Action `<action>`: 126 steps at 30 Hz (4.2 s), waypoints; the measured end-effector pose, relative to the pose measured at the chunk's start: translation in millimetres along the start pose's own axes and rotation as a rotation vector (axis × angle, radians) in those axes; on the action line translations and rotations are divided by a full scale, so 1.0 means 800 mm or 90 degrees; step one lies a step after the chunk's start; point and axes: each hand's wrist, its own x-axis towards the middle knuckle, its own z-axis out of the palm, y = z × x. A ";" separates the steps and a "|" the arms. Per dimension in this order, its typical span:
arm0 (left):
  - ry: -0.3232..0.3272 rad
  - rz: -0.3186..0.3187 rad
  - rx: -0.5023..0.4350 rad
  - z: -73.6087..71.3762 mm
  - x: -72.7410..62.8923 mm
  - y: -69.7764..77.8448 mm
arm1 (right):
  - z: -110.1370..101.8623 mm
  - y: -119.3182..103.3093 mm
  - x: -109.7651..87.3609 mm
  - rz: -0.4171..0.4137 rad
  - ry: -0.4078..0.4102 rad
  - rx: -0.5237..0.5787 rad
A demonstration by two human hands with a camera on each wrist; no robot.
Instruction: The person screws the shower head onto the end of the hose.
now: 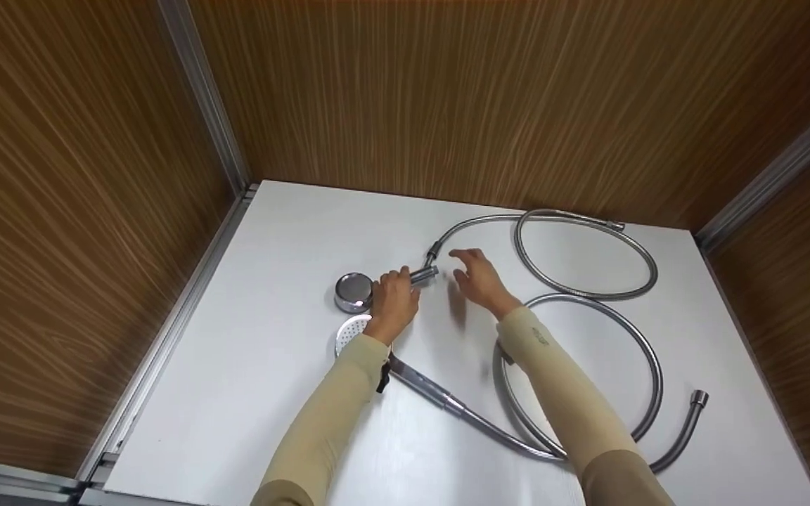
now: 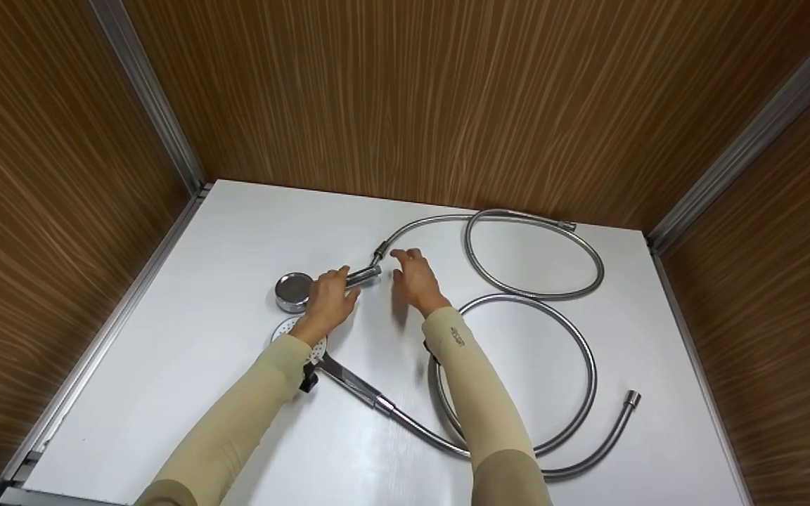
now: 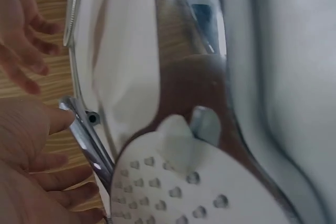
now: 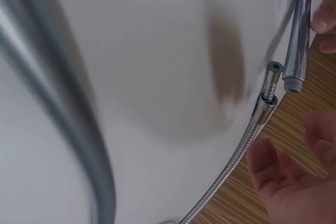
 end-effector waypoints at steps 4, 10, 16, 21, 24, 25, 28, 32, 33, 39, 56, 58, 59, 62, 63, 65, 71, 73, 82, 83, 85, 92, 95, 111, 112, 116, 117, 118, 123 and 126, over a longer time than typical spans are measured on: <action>0.000 0.002 0.033 0.006 0.001 -0.009 | 0.005 -0.004 0.015 -0.020 0.004 -0.011; -0.004 0.005 0.013 0.012 0.000 -0.014 | 0.020 -0.006 0.030 0.000 -0.052 -0.030; 0.010 0.023 0.003 0.015 0.002 -0.016 | 0.032 -0.001 0.037 0.004 -0.061 -0.064; 0.026 0.042 0.009 0.018 0.005 -0.018 | 0.040 0.005 0.039 0.018 -0.074 -0.095; 0.049 0.059 0.034 0.020 0.005 -0.019 | 0.045 0.006 0.040 0.030 -0.092 -0.104; 0.060 0.064 0.044 0.022 0.006 -0.020 | 0.046 0.007 0.041 0.033 -0.097 -0.103; 0.076 0.066 0.060 0.025 0.007 -0.021 | 0.049 0.008 0.043 0.032 -0.100 -0.098; 0.058 0.060 0.075 0.030 0.010 -0.017 | 0.051 0.009 0.044 0.029 -0.091 -0.111; 0.051 0.062 0.079 0.033 0.011 -0.016 | 0.051 0.010 0.042 0.029 -0.091 -0.119; 0.030 0.073 0.104 0.045 0.017 -0.009 | 0.055 0.014 0.038 0.010 -0.099 -0.168; -0.011 0.117 0.096 0.042 0.023 -0.014 | 0.056 0.023 0.052 0.036 -0.085 -0.216; -0.012 0.117 0.097 0.041 0.023 -0.016 | 0.057 0.026 0.053 0.035 -0.079 -0.216; -0.015 0.116 0.100 0.041 0.023 -0.017 | 0.057 0.027 0.054 0.031 -0.074 -0.217; -0.021 0.115 0.098 0.040 0.023 -0.020 | 0.057 0.029 0.054 0.012 -0.048 -0.224; -0.026 0.115 0.096 0.040 0.023 -0.020 | 0.057 0.029 0.054 0.004 -0.038 -0.227; -0.041 0.116 0.097 0.039 0.023 -0.020 | 0.055 0.029 0.053 -0.014 -0.015 -0.239; -0.043 0.118 0.111 0.038 0.024 -0.017 | 0.049 0.030 0.053 -0.011 -0.041 -0.297; -0.038 0.123 0.113 0.039 0.025 -0.015 | 0.047 0.032 0.051 0.002 -0.066 -0.304; -0.040 0.149 0.110 0.042 0.028 -0.007 | 0.032 0.044 0.038 0.004 -0.074 -0.280; -0.042 0.154 0.107 0.042 0.027 -0.007 | 0.031 0.043 0.037 0.016 -0.081 -0.267; -0.045 0.157 0.101 0.042 0.026 -0.008 | 0.031 0.040 0.035 0.041 -0.099 -0.237; -0.032 0.147 0.100 0.041 0.020 -0.020 | 0.033 0.017 0.037 0.090 -0.167 -0.177; -0.008 0.150 0.098 0.039 0.016 -0.029 | 0.039 0.009 0.040 0.061 -0.171 -0.185; -0.012 0.165 0.125 0.022 0.012 -0.031 | 0.057 -0.002 0.042 -0.017 -0.113 -0.203; -0.014 0.167 0.128 0.020 0.012 -0.031 | 0.057 -0.003 0.042 -0.019 -0.119 -0.211; -0.029 0.176 0.138 0.012 0.012 -0.033 | 0.055 -0.003 0.044 -0.023 -0.143 -0.220; -0.038 0.177 0.141 0.009 0.012 -0.034 | 0.055 -0.003 0.045 -0.020 -0.147 -0.211; -0.042 0.179 0.146 0.007 0.012 -0.035 | 0.055 -0.003 0.045 -0.018 -0.149 -0.202; -0.045 0.202 0.178 -0.006 0.010 -0.038 | 0.057 0.000 0.042 -0.043 -0.109 -0.182; -0.039 0.213 0.196 -0.012 0.007 -0.040 | 0.058 0.001 0.040 -0.069 -0.087 -0.171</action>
